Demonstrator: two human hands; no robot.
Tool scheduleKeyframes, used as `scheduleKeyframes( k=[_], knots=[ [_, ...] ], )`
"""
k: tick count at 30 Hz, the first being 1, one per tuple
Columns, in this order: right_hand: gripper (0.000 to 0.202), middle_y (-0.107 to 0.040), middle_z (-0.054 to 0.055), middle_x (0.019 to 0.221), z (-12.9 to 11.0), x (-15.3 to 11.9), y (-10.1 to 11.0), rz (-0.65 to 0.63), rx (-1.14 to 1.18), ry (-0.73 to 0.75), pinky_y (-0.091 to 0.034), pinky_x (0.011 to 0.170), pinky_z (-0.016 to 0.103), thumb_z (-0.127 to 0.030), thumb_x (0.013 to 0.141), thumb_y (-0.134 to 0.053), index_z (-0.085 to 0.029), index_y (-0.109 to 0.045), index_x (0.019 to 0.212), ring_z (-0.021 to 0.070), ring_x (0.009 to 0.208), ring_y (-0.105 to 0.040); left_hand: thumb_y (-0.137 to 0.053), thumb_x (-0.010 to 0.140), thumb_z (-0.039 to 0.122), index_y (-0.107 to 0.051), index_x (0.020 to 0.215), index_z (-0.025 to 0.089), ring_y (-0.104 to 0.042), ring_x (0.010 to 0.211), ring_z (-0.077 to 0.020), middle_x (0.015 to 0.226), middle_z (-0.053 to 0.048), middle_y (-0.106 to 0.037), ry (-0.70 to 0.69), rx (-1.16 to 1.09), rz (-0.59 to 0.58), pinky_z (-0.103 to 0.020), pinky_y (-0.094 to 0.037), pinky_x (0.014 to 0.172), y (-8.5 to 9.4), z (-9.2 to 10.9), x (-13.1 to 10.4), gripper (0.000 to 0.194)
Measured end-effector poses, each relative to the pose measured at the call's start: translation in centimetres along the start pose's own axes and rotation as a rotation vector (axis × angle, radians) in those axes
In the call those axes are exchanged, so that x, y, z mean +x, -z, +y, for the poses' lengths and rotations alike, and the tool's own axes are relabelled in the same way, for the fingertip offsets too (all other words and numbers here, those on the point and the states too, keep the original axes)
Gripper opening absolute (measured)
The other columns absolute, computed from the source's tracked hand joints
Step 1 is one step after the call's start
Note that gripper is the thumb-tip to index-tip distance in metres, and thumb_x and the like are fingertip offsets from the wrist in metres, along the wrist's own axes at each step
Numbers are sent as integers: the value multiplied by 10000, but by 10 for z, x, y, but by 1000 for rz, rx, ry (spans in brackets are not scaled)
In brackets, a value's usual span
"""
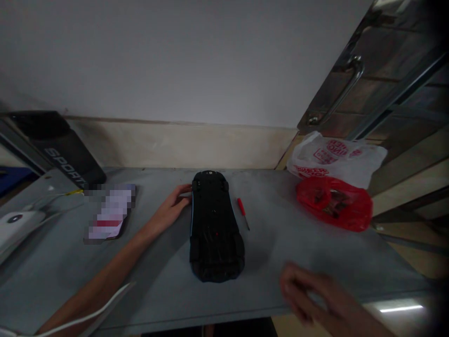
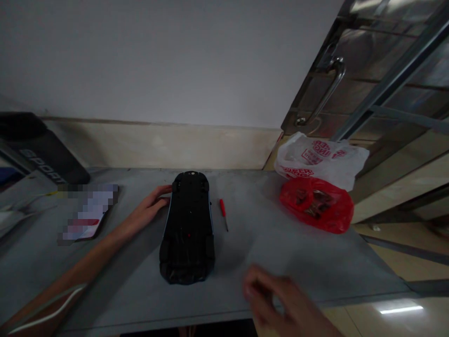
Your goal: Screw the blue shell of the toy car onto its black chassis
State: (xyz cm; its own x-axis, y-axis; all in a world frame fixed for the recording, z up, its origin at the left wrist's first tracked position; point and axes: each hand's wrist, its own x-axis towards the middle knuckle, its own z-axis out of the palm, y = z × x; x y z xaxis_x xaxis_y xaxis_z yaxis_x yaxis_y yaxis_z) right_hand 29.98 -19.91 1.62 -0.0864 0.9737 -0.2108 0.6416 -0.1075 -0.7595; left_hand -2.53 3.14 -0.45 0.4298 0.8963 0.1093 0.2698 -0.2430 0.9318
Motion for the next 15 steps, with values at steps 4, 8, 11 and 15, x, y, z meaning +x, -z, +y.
scheduleKeyframes(
  k=[4, 8, 11, 15],
  knots=[
    [306, -703, 13, 817, -12, 105, 15, 272, -277, 182, -503, 700, 349, -367, 1038, -450, -270, -581, 1297, 215, 733, -690, -537, 965, 448, -545, 1410, 211, -487, 1466, -320, 1510, -120, -596, 56, -5, 26, -497, -357, 1235, -2, 8, -3, 504],
    [353, -749, 63, 879, -19, 173, 11, 281, -484, 241, -477, 709, 322, -247, 976, -535, -205, -593, 1322, 233, 788, -717, -570, 965, 533, -411, 1492, 241, -560, 1404, -327, 1566, -143, -521, 131, -87, 12, -537, -383, 1213, -2, 8, -6, 623],
    [266, -735, 42, 831, -19, 189, 11, 264, -474, 282, -466, 698, 299, -174, 929, -557, -213, -652, 1174, 208, 756, -706, -649, 925, 521, -335, 1526, 264, -614, 1339, -317, 1588, -161, -479, 131, -130, -12, -553, -408, 1192, -2, 4, -6, 725],
    [186, -685, -14, 739, -28, 185, 17, 358, -267, 363, -499, 679, 294, -251, 976, -543, -233, -630, 1138, 174, 663, -681, -721, 879, 491, -320, 1539, 280, -626, 1310, -321, 1598, -178, -451, 135, -155, -45, -573, -428, 1168, 0, -1, -4, 801]
  ],
)
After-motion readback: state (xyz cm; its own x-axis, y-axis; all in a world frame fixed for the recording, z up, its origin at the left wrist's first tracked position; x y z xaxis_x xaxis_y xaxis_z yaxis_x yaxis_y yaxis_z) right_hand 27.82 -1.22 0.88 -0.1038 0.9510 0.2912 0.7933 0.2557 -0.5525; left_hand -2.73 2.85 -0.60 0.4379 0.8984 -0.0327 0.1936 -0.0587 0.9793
